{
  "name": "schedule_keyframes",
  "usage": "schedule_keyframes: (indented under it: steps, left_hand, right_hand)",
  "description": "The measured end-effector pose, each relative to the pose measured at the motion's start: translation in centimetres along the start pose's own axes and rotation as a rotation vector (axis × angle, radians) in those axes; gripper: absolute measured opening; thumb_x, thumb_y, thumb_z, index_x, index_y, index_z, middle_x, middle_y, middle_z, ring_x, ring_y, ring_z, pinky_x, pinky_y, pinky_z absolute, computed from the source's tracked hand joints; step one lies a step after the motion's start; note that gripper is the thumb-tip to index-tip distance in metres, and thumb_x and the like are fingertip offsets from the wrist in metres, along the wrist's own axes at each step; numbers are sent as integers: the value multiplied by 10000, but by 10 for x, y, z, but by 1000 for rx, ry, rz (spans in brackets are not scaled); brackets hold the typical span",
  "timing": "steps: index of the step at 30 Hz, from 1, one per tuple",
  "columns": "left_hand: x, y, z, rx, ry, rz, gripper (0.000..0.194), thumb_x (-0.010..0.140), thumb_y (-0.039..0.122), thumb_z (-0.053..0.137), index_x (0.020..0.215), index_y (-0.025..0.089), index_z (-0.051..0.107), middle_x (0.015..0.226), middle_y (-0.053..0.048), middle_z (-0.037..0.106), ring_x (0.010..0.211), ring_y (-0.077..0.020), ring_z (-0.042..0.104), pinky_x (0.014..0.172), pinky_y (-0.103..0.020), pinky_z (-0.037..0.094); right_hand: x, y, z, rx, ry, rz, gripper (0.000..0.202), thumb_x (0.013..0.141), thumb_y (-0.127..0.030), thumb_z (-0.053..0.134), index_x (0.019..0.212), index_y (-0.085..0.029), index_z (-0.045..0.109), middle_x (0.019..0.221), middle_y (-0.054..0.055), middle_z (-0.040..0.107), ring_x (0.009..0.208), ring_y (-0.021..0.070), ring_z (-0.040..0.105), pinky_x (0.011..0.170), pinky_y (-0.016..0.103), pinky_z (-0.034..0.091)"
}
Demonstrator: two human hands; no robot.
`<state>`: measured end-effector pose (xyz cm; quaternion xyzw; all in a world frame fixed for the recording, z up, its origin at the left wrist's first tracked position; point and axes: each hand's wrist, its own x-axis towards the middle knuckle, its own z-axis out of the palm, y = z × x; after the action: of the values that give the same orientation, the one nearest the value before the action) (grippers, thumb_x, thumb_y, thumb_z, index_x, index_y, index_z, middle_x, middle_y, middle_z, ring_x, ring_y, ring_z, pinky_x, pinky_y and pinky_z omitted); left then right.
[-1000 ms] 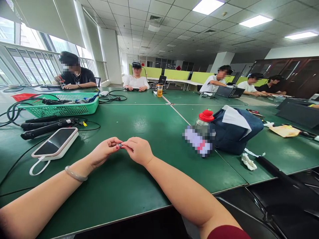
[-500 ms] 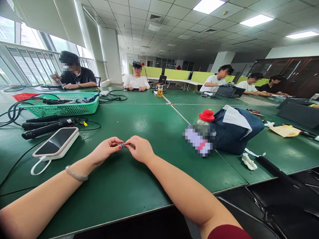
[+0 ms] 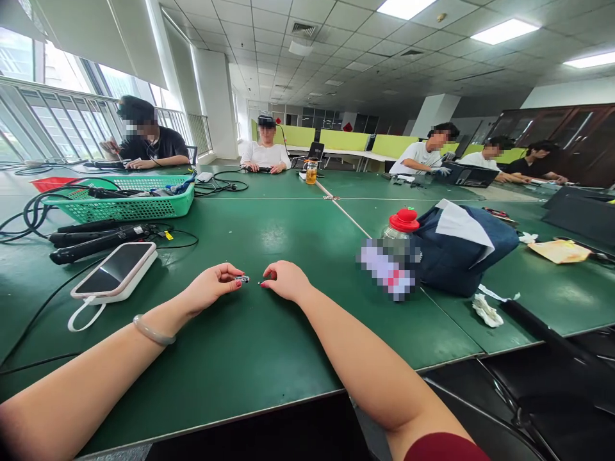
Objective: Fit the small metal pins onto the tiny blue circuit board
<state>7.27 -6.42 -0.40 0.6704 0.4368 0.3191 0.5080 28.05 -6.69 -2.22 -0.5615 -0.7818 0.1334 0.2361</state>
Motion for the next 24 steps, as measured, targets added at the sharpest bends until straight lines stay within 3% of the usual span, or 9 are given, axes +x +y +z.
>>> schedule_keyframes:
  steps: [7, 24]
  left_hand:
    - [0, -2, 2, 48, -23, 17, 314, 583, 355, 719, 804, 169, 593, 763, -36, 686, 750, -182, 628, 732, -318, 471]
    - [2, -8, 0, 65, -54, 29, 296, 632, 338, 691, 853, 170, 587, 813, -43, 688, 794, -179, 630, 764, -315, 463]
  right_hand:
    - [-2, -18, 12, -96, -13, -83, 64, 791, -213, 607, 735, -198, 632, 739, 8, 574, 688, 129, 521, 605, 235, 365]
    - [0, -18, 21, -61, 8, -93, 102, 795, -223, 589, 728, -215, 667, 729, 5, 567, 667, 120, 514, 573, 225, 337]
